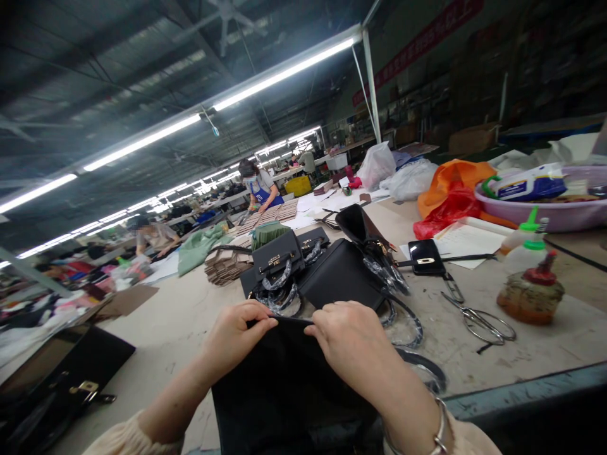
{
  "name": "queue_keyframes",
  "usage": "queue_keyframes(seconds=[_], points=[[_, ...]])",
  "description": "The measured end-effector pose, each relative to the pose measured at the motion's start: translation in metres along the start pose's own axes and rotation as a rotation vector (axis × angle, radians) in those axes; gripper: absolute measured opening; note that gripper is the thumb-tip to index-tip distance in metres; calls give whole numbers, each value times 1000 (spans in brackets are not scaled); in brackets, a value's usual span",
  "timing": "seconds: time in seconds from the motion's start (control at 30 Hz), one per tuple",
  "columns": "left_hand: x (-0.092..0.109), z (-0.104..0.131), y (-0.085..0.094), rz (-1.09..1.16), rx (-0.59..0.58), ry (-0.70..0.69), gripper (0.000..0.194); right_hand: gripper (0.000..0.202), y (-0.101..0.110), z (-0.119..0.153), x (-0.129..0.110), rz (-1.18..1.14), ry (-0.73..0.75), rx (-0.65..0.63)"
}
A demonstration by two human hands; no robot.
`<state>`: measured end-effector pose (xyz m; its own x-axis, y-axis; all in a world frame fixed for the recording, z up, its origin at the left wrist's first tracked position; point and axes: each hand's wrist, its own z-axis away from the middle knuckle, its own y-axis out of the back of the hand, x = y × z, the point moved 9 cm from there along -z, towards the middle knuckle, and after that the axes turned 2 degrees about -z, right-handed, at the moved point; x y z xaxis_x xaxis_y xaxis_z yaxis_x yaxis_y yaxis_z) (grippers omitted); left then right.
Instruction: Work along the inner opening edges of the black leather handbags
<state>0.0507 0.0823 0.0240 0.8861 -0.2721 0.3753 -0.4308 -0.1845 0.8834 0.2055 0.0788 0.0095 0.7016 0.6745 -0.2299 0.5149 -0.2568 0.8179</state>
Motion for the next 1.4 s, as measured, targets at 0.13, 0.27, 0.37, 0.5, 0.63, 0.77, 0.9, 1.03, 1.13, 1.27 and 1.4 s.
queue_keyframes(seconds=[0.13,0.27,0.37,0.5,0.63,0.77,0.9,1.03,1.13,1.27,1.4], points=[[23,-1,-5,19,30,-64,15,21,12,11,18,31,-69,-75],[34,-6,-17,-19,0,-86,15,13,14,16,27,47,-152,-116],[31,-9,-20,-28,-2,-76,14,11,7,12,11,-23,-118,-98],[28,-9,-18,-14,-2,-87,15,10,-6,2,-8,-91,-108,-62],[20,-3,-11,-24,-42,-53,17,19,-12,-6,-7,-101,-126,-13],[7,6,0,-67,-70,27,16,19,-13,-8,0,-79,-134,10],[2,9,-4,-41,-119,20,25,20,-16,-9,-2,-73,-114,-4],[1,2,-11,-18,-113,-7,10,20,-18,-9,-2,-57,-129,-7],[2,-3,-12,-30,-107,-41,11,20,-17,-9,-1,-50,-136,-4],[3,-6,-12,-57,-101,-67,15,20,-17,-10,1,-45,-129,0],[0,-8,-12,-126,-66,-25,17,20,-17,-10,0,-47,-114,10]])
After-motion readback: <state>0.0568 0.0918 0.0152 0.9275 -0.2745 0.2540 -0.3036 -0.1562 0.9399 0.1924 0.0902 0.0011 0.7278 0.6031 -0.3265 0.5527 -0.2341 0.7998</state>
